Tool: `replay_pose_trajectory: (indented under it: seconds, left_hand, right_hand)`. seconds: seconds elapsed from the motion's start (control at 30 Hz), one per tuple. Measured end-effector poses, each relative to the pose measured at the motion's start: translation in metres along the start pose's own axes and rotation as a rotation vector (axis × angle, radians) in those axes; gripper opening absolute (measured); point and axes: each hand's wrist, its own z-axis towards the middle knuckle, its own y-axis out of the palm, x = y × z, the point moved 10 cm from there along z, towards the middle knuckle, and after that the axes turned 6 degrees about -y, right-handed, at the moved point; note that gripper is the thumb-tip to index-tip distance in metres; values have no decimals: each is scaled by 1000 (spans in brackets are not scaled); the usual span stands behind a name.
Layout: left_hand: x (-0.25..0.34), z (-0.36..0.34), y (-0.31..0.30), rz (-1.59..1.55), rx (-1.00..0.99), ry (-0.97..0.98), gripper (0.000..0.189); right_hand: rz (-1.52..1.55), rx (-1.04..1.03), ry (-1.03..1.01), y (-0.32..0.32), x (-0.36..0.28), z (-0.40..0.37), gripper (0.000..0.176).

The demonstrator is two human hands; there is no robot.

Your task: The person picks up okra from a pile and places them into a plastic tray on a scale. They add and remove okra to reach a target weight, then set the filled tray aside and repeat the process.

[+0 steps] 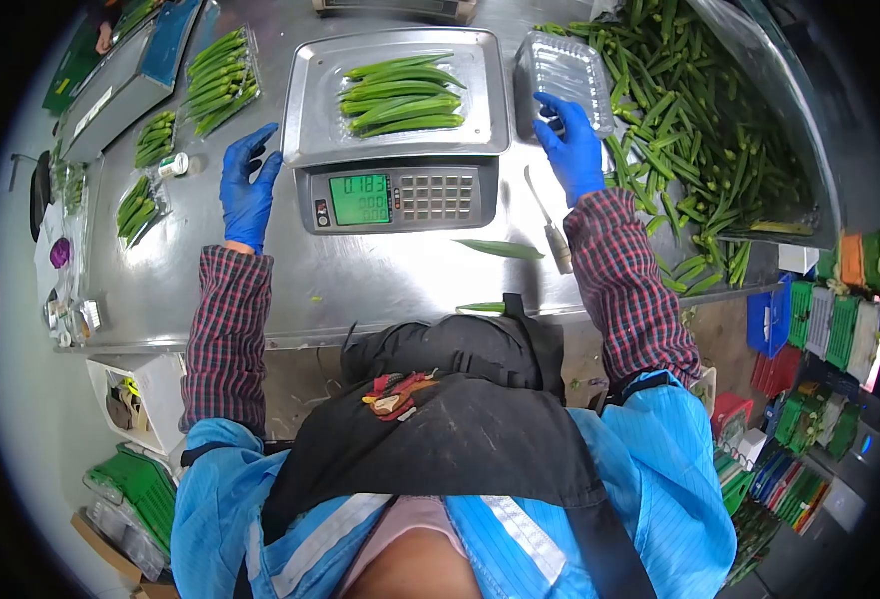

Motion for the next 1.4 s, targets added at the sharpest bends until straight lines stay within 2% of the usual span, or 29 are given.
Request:
replay_pose_trajectory:
  seconds: [0.17, 0.23, 0.27, 0.3, 0.33, 0.37, 0.4, 0.43, 0.47, 0.5, 0.57, 0.63, 0.7, 0.77, 0.8, 0.9, 0.93, 1.0, 1.03, 1.1, 1.13, 1.17, 1.23, 1.27, 1.3, 1.37, 1.4]
  left_hand:
    - [6, 17, 19, -80, -84, 32, 38]
    - [-4, 24, 43, -165, -150, -12, 42]
    - [-5, 28, 55, -209, -150, 6, 45]
    - [-5, 32, 67, -258, -144, 13, 50]
    - [-8, 37, 82, -240, -194, -40, 56]
    - [-19, 43, 105, -312, -251, -67, 64]
    - [-25, 46, 115, -205, -255, -139, 74]
    - [-31, 49, 128, -226, -224, -92, 79]
    - [-23, 52, 129, -143, -221, -61, 80]
    - [-25, 56, 128, -112, -219, -98, 78]
    - [-29, 62, 117, -147, -215, -182, 77]
    - [-37, 68, 89, -184, -172, -181, 76]
    - [-50, 77, 52, -315, -104, -127, 76]
    - [-70, 79, 3, -286, -21, -116, 72]
    - [-87, 80, -20, -344, -14, -165, 74]
    - [-142, 74, -84, -406, 24, -302, 78]
    - [-151, 71, -101, -409, 26, -301, 78]
    - [-187, 57, -121, -480, 22, -521, 87]
    - [-203, 55, -126, -485, 23, -522, 87]
    - [-250, 44, -114, -253, -50, -537, 95]
    - [-260, 44, -105, -313, -85, -518, 106]
    - [-270, 38, -99, -320, -86, -520, 106]
    - [-221, 45, -104, 384, -124, -314, 114]
    - [-202, 49, -95, 507, -190, -275, 124]
    - [-198, 55, -86, 505, -189, -276, 124]
    - [-181, 60, -51, 698, -352, -24, 126]
    - [-190, 74, -45, 720, -337, 5, 128]
  right_hand:
    - [83, -16, 78, 22, 2, 24, 34]
    - [153, 2, 104, 38, 11, 35, 30]
    - [56, -34, 59, 48, 19, 45, 28]
    - [-30, -72, 119, 60, 31, 51, 30]
    - [-97, -125, 67, 74, 37, 61, 30]
    - [-112, -151, 104, 85, 29, 67, 31]
    - [-134, -204, 190, 100, 49, 71, 30]
    - [-141, -165, 131, 107, 60, 77, 29]
    - [1, -249, 250, 116, 54, 77, 29]
    - [76, -244, 330, 123, 66, 78, 28]
    - [57, -162, 305, 124, 56, 83, 26]
    - [190, -225, 470, 137, 21, 83, 29]
    - [220, -261, 423, 159, -16, 95, 38]
    - [267, -328, 375, 196, -61, 108, 40]
    - [291, -357, 394, 219, -80, 112, 42]
    - [181, -546, 298, 297, -139, 116, 46]
    - [99, -597, 158, 326, -155, 119, 51]
    - [-11, -761, 137, 383, -161, 110, 60]
    - [-146, -810, 33, 411, -163, 110, 56]
    - [-313, -923, 112, 452, -143, 103, 47]
    - [-319, -926, 115, 464, -134, 103, 47]
    - [-364, -954, 147, 475, -120, 101, 48]
    - [-416, -985, 183, 484, -105, 100, 48]
    - [-414, -1005, 129, 485, -105, 98, 48]
    - [-411, -1023, 73, 487, -108, 97, 47]
    - [-432, -1038, 60, 482, -120, 96, 47]
    - [-477, -988, 38, 475, -132, 101, 51]
